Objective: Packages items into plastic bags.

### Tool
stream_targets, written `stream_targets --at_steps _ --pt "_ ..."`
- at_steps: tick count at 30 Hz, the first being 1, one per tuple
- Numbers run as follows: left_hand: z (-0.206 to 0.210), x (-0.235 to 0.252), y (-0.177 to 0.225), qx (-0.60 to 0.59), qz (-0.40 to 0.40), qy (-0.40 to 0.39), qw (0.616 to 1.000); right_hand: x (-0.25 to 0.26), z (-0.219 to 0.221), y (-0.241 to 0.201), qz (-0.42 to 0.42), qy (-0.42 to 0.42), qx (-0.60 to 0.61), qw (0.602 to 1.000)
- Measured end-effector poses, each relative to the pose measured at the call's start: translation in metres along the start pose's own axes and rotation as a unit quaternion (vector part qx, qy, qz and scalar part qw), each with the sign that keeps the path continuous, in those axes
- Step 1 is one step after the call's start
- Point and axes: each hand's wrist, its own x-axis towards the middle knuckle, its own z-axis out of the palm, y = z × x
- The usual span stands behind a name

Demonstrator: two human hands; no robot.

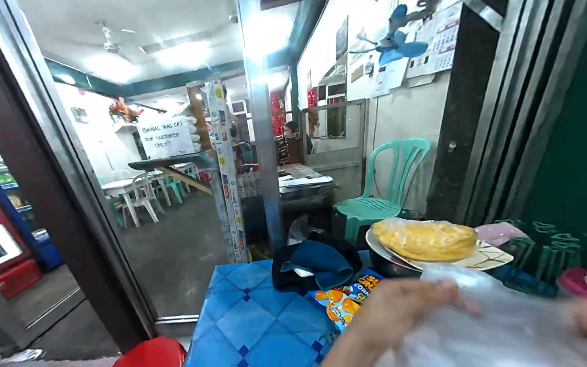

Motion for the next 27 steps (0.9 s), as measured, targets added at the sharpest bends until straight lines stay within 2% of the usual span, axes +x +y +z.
stream_targets --at_steps 3,5,7,10,13,17,20,22,24,27 --pt "-0.007 0.042 -0.002 0.035 -0.065 0.094 0.993 0.056 -0.023 0.026 0.070 0.110 -0.046 0.990" --pt "-0.014 0.056 -0.021 0.016 -0.113 0.126 0.985 0.075 -0.034 0.051 0.128 0.104 -0.057 0.985" --pt "-0.017 0.059 -0.041 -0.036 -0.136 0.149 0.979 0.079 -0.036 0.063 0.161 0.085 -0.067 0.981" --pt "-0.017 0.055 -0.061 -0.098 -0.159 0.152 0.971 0.072 -0.026 0.054 0.211 0.088 -0.045 0.973" --pt "-0.011 0.044 -0.066 -0.084 -0.199 0.166 0.962 0.057 -0.021 0.047 0.268 0.124 0.016 0.955" --pt "-0.008 0.011 -0.061 -0.101 -0.172 0.172 0.965 0.055 -0.025 0.057 0.264 0.061 -0.002 0.963" --pt "0.002 -0.014 -0.048 -0.145 -0.200 0.275 0.929 0.057 -0.022 0.068 0.277 0.066 -0.019 0.958" --pt "-0.024 -0.019 -0.092 -0.130 -0.139 0.249 0.950 0.054 -0.018 0.073 0.271 0.076 -0.023 0.959" --pt "-0.039 -0.002 -0.124 -0.116 -0.130 0.258 0.950 0.051 -0.017 0.079 0.265 0.082 -0.042 0.960" --pt "-0.038 0.001 -0.127 -0.158 -0.158 0.261 0.939 0.046 -0.012 0.088 0.245 0.107 -0.058 0.962"
